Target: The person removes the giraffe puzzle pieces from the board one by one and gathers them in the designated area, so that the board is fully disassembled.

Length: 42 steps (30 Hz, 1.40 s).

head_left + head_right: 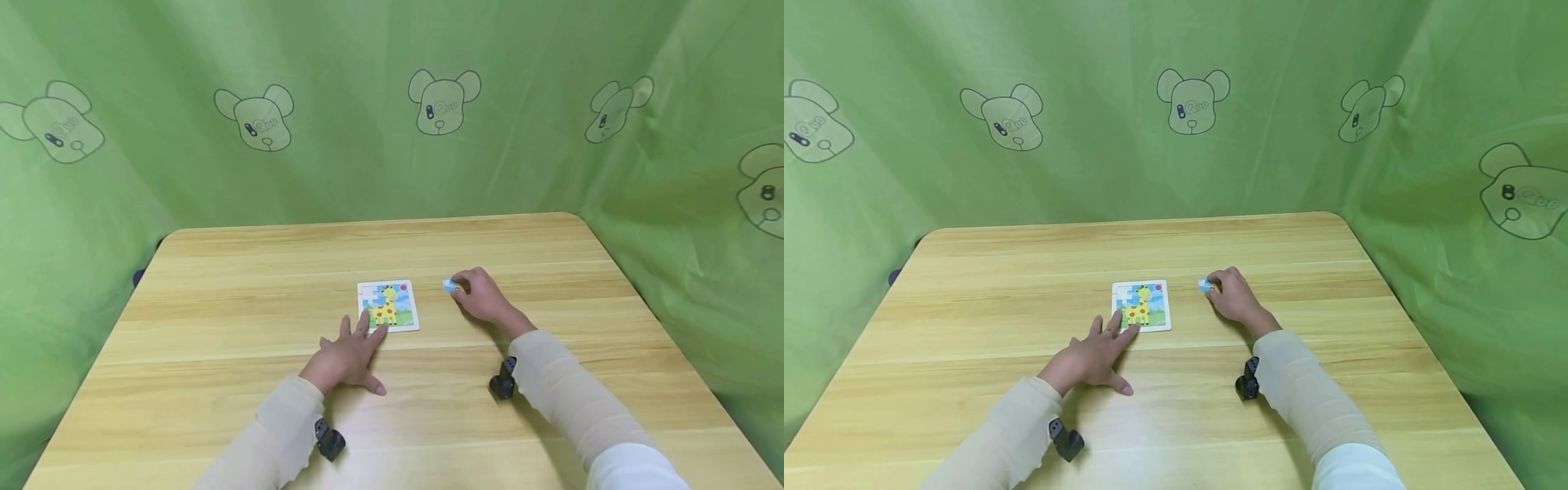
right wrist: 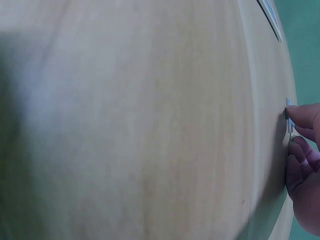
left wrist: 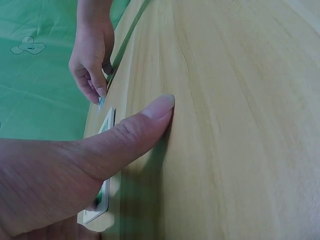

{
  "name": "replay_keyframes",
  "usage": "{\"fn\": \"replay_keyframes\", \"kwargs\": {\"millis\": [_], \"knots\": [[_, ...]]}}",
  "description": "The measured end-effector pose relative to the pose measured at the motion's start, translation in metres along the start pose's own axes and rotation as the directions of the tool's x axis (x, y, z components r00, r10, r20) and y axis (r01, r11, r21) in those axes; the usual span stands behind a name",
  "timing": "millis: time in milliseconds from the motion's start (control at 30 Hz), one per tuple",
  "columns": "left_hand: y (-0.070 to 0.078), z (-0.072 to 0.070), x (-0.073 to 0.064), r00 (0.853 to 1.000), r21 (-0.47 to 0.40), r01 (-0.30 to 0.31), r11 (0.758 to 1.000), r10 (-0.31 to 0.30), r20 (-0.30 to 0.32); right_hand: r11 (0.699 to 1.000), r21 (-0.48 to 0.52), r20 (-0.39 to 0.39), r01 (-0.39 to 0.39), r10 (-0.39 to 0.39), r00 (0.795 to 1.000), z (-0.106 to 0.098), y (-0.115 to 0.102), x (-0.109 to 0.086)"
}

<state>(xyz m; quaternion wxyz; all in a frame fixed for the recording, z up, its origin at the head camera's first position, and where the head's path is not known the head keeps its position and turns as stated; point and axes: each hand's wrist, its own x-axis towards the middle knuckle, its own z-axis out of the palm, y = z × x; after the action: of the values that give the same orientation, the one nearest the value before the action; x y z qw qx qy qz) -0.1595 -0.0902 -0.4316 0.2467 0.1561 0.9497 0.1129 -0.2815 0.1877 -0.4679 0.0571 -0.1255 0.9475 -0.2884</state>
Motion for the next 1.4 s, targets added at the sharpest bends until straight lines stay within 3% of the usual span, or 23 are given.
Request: {"fn": "replay_keyframes", "kwargs": {"millis": [367, 633, 1400], "knots": [[0.000, 0.002, 0.001, 1.000, 0.012, 0.002, 1.000, -0.002, -0.002, 1.000, 0.028, -0.045, -0.008, 0.010, 0.999, 0.002, -0.002, -0.001], [0.000, 0.002, 0.002, 1.000, 0.011, 0.006, 1.000, -0.006, -0.001, 0.999, 0.050, -0.072, -0.001, 0.005, 0.997, 0.005, -0.018, 0.003], [0.000, 0.002, 0.002, 1.000, 0.020, 0.008, 1.000, -0.008, 0.004, 0.994, 0.028, 0.042, 0.108, -0.109, 0.993, 0.033, -0.071, 0.019]]}}
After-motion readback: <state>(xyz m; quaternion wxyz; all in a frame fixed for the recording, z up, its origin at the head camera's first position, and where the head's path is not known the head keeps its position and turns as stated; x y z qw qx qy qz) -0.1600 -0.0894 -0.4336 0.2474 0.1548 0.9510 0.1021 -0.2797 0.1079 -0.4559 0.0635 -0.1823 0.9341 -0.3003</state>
